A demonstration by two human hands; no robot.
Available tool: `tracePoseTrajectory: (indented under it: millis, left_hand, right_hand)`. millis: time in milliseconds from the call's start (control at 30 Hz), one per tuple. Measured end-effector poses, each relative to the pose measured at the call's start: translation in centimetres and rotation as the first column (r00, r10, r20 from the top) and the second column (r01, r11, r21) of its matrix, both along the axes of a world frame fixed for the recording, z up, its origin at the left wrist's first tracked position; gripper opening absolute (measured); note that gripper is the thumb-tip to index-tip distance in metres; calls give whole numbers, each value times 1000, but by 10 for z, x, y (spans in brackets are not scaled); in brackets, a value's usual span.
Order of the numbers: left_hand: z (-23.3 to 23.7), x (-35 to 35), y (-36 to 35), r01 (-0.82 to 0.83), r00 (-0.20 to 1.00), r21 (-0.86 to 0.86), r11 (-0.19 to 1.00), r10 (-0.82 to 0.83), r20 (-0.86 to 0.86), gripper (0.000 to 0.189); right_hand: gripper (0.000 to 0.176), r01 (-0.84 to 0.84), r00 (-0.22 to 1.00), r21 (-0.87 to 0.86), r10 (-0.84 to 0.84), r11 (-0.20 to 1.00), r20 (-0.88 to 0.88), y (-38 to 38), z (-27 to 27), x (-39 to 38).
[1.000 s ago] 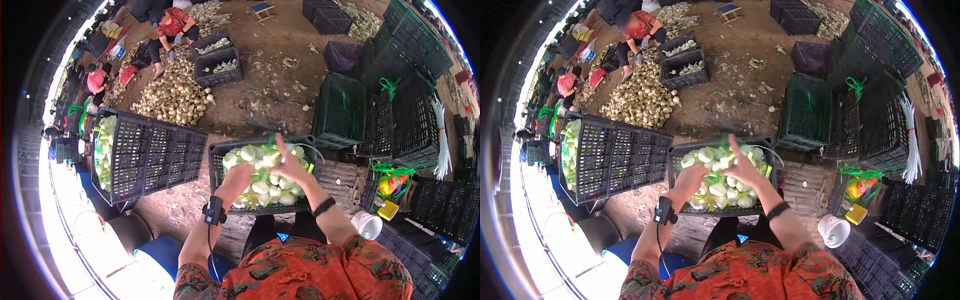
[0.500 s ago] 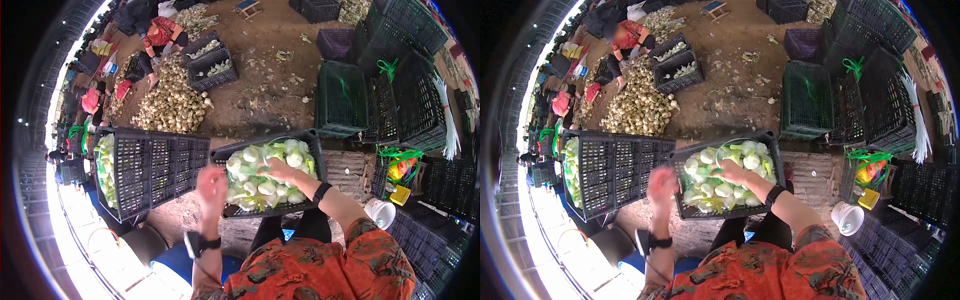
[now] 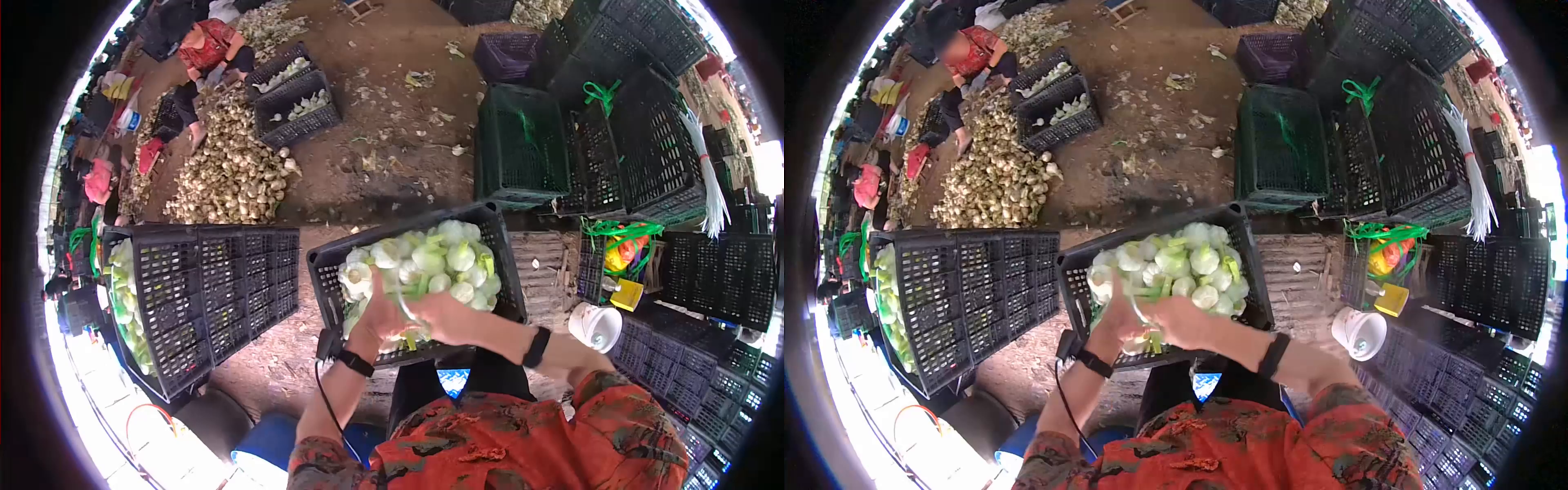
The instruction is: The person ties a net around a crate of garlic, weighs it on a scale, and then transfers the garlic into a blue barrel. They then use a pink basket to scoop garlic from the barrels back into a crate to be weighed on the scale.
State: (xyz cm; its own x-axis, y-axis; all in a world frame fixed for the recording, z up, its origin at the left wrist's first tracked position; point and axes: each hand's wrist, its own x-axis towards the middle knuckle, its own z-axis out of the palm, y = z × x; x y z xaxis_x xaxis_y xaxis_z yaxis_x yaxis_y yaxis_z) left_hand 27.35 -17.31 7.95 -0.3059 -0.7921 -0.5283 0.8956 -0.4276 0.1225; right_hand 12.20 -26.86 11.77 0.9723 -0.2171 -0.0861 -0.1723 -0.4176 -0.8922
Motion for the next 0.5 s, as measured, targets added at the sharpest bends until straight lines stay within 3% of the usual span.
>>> tracePoseTrajectory:
  millis: [33, 67, 100, 133, 167, 200, 233, 300, 367, 400, 467, 500]
  left_hand:
    - [-1, -2, 2, 7, 1000, 0, 1000, -7, -6, 110]
    - [-3, -3, 6, 167, 922, -83, 983, -125, 366, 102]
    - [-5, -2, 7, 340, 700, -103, 935, -178, 692, 94]
    - [-62, 8, 9, 342, 868, -4, 940, -314, 384, 90]
    - [-57, 7, 0, 359, 864, -4, 933, -331, 380, 90]
    - [-51, 8, -9, 362, 929, 125, 924, -369, 32, 91]
    - [-46, 7, -16, 402, 893, 247, 882, -319, -317, 92]
    - [-45, 2, -18, 420, 884, 200, 885, -348, -313, 88]
    - [-20, -3, -25, 453, 881, 104, 886, -426, -206, 78]
    - [-21, -3, -24, 464, 876, 105, 880, -438, -203, 78]
    - [-28, -4, -19, 439, 859, -112, 891, -453, -238, 62]
    - [-30, -5, -18, 448, 855, -117, 886, -463, -233, 62]
  right_hand:
    - [26, 7, 1000, 0, -7, 1000, -6, 10, -3, -1]
    - [26, 73, 997, -39, -73, 997, 3, 20, -8, 1]
    - [25, 140, 990, -78, -139, 987, 15, 29, -14, 3]
    - [26, 222, 973, 50, -224, 974, 44, 39, -19, 6]
    - [26, 240, 969, 51, -242, 969, 40, 49, -29, 5]
    - [26, 237, 972, -69, -237, 969, 7, 56, -40, 5]
    - [26, 226, 972, -188, -235, 956, -28, 58, -38, 7]
    - [26, 305, 949, -188, -314, 934, -18, 64, -29, 4]
    - [26, 213, 950, -323, -273, 922, -151, 66, -20, 4]
    - [27, 311, 947, -304, -319, 900, 25, 68, -19, 3]
    - [27, 282, 954, -366, -301, 887, 5, 80, -28, 2]
    - [27, 239, 962, -423, -273, 874, -21, 84, -33, 2]
